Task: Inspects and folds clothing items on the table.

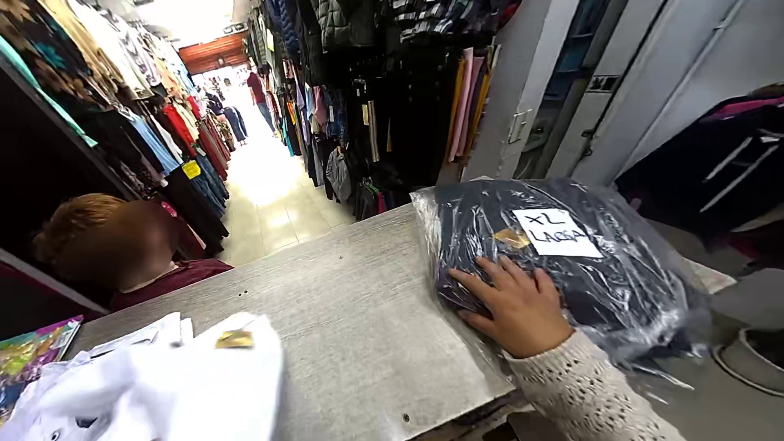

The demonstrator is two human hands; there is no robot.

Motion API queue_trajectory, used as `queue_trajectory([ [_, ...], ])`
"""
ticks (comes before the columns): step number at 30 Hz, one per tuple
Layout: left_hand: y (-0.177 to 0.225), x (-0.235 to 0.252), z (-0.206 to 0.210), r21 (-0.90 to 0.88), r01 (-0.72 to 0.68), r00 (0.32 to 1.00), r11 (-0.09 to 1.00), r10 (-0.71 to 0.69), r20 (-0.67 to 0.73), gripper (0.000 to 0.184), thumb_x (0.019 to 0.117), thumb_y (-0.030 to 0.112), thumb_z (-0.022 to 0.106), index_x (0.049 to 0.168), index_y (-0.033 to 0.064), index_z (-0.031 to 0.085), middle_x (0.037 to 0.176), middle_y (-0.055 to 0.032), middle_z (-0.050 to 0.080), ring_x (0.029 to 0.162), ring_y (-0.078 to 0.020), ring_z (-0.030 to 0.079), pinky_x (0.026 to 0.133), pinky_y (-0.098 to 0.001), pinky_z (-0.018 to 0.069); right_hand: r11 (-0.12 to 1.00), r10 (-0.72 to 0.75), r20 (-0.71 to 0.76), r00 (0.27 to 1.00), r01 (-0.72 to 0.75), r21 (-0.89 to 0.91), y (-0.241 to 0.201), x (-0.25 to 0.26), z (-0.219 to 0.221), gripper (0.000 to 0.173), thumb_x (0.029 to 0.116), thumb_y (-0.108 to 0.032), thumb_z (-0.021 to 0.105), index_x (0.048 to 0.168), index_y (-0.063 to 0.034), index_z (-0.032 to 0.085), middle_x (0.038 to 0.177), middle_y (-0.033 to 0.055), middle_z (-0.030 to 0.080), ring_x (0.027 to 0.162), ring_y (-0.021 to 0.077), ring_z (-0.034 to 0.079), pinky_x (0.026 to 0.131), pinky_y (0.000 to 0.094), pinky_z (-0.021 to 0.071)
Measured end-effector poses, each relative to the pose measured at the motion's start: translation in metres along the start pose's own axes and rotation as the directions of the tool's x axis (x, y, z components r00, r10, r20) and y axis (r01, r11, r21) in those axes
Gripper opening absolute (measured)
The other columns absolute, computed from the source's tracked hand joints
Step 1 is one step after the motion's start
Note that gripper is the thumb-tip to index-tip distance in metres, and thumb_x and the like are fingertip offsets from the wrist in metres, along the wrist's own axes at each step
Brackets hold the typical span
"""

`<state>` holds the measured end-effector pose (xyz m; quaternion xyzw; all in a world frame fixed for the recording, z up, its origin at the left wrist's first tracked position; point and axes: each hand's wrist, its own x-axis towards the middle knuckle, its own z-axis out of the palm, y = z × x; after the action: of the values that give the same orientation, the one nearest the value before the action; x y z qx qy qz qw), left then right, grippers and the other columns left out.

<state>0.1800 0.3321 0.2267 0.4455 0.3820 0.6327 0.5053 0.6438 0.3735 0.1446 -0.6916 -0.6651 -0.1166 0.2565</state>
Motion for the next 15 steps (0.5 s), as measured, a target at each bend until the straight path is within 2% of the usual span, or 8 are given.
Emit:
queue_trajectory([
  [1,-0.003,0.005,0.032,0.033,0.044,0.996,0.998,-0.042,-0.078,0.038,0.098,-0.008,0.038,0.091,0.0153,0.066,0.083,0.0091,0.077,0.08,0.0017,0.072,0.078,-0.0194,0.06,1.0,-0.008,0.009,1.0,0.008,-0.015,0.009,0.0,0.003,0.068,0.0736,-0.031,0.09,0.137,-0.0245,0.066,0.146,0.0294,0.052,0.136,0.0607,0.041,0.102,0.0881,0.0209],
  [2,-0.01,0.012,0.058,0.023,0.087,0.99,0.996,-0.084,-0.116,0.037,0.0978,-0.012,0.033,0.092,0.0099,0.062,0.078,0.0075,0.076,0.074,0.0012,0.072,0.073,-0.0188,0.0603,1.0,-0.013,0.014,1.0,0.013,-0.015,0.016,0.0,0.004,0.069,0.0723,-0.029,0.091,0.137,-0.0249,0.067,0.145,0.0285,0.053,0.136,0.0603,0.042,0.102,0.0878,0.0208],
  [5,-0.041,0.042,0.116,-0.065,0.16,0.986,0.985,-0.162,-0.024,0.026,0.0996,-0.008,0.035,0.108,0.0016,0.057,0.085,-0.0002,0.075,0.079,-0.0074,0.073,0.075,-0.0265,0.0628,1.0,-0.011,0.031,0.999,0.011,0.003,0.036,0.005,0.003,0.069,0.0712,-0.027,0.092,0.136,-0.0252,0.068,0.145,0.0264,0.055,0.136,0.0595,0.042,0.103,0.0874,0.0207],
  [7,-0.059,0.066,0.146,-0.105,0.173,0.985,0.979,-0.172,0.026,0.021,0.0984,-0.006,0.039,0.11,0.0009,0.055,0.086,-0.0013,0.074,0.079,-0.0088,0.073,0.074,-0.0275,0.0628,1.0,-0.017,0.019,1.0,0.017,0.003,0.052,0.007,0.003,0.069,0.0704,-0.028,0.091,0.135,-0.0252,0.068,0.145,0.0244,0.056,0.136,0.0584,0.043,0.102,0.0872,0.0214],
  [9,-0.069,0.079,0.166,-0.144,0.205,0.976,0.968,-0.213,-0.047,0.017,0.1022,-0.005,0.038,0.11,0.0005,0.052,0.083,-0.0031,0.073,0.075,-0.0097,0.073,0.068,-0.027,0.0631,1.0,0.0,0.014,1.0,0.0,0.001,0.063,0.007,0.003,0.07,0.0699,-0.034,0.089,0.135,-0.0267,0.067,0.146,0.0212,0.056,0.138,0.056,0.042,0.104,0.0857,0.0217],
  [11,-0.077,0.076,0.172,-0.152,0.26,0.951,0.954,-0.28,-0.129,0.019,0.109,0.003,0.03,0.12,0.0024,0.044,0.087,-0.002,0.068,0.077,-0.0077,0.071,0.068,-0.026,0.0619,1.0,-0.011,-0.003,1.0,0.011,-0.004,0.068,0.006,0.001,0.069,0.0715,-0.043,0.083,0.136,-0.0255,0.067,0.145,0.0211,0.056,0.138,0.0563,0.042,0.103,0.0853,0.0225],
  [12,-0.084,0.069,0.164,-0.17,0.29,0.944,0.942,-0.311,-0.108,0.023,0.1105,0.008,0.024,0.127,0.0048,0.04,0.092,-0.0009,0.066,0.082,-0.0075,0.07,0.072,-0.027,0.0612,1.0,-0.026,-0.018,0.999,0.026,-0.009,0.068,0.005,0.0,0.068,0.0729,-0.047,0.079,0.136,-0.0243,0.067,0.144,0.0221,0.057,0.137,0.0568,0.043,0.102,0.0853,0.0237],
  [15,-0.112,0.039,0.132,-0.219,0.411,0.911,0.885,-0.408,0.064,0.029,0.1077,0.011,0.022,0.117,0.0146,0.049,0.091,0.006,0.076,0.088,-0.0068,0.073,0.084,-0.028,0.0606,0.998,-0.059,-0.036,0.998,0.059,-0.021,0.067,0.001,0.001,0.07,0.0767,-0.057,0.068,0.138,-0.0225,0.066,0.143,0.0228,0.057,0.135,0.0564,0.045,0.101,0.085,0.0248],
])
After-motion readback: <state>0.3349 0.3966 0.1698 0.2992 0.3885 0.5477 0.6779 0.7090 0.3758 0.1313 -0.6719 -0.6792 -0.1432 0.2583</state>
